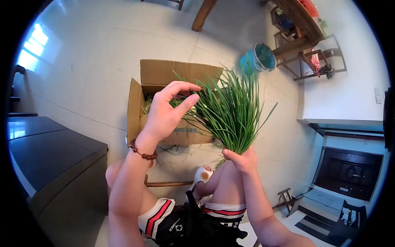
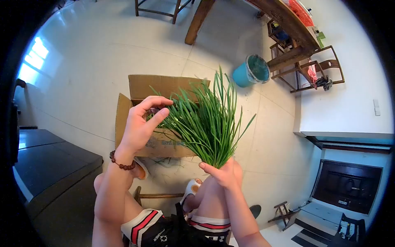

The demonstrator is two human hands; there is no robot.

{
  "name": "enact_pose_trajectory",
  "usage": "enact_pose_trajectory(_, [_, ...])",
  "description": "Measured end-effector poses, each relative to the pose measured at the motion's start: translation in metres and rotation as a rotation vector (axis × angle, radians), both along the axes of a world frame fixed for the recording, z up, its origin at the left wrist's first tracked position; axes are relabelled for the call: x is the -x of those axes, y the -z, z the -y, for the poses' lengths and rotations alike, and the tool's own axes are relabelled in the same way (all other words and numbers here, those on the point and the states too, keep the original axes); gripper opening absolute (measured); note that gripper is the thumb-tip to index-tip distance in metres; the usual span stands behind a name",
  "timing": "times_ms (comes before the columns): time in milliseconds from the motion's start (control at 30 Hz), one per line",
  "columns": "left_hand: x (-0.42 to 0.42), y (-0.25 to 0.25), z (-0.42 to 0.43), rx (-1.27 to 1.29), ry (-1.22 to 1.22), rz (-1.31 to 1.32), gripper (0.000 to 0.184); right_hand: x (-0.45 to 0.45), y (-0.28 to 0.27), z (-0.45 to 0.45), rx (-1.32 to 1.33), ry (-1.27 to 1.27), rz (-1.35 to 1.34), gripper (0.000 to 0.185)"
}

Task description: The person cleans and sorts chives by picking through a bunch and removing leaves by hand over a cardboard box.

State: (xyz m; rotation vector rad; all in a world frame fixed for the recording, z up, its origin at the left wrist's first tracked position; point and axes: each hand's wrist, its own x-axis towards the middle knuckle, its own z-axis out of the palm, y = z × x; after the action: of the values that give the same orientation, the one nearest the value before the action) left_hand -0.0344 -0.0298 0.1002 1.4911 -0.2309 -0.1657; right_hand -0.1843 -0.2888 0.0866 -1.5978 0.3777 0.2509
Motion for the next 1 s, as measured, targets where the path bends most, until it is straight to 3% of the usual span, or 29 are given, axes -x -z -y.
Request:
enact_pose_trajectory(267, [-0.005,0.009,0.002,-0.015,0.050,-0.001,0.019,-0.012,-0.001,-0.005,0.162,-0.102,0.045,0.043])
enact_pose_trajectory(433, [-0.008,0.015,-0.005,0.130,0.029,-0.228,0.022,-0.019,0.005,-0.007,0.041,-0.076,0.059,0.052])
enact_pose_trajectory(567, [-0.013,0.016,-0.017,0.132,0.018,-0.216,0.022,-0.037,0.001,-0.010,0.083,-0.105,0.041,0.050])
enact_pose_trajectory(767, [-0.023,0.016,-0.019,0.186,-0.056,-0.242,0.022,-0.060,0.024,-0.008,-0.163,-0.104,0.047,0.050])
enact_pose_trajectory(1000, [-0.027,0.030,-0.014,0.168,-0.096,-0.223,0.018,-0.064,0.031,-0.013,-0.121,-0.132,0.052,0.046])
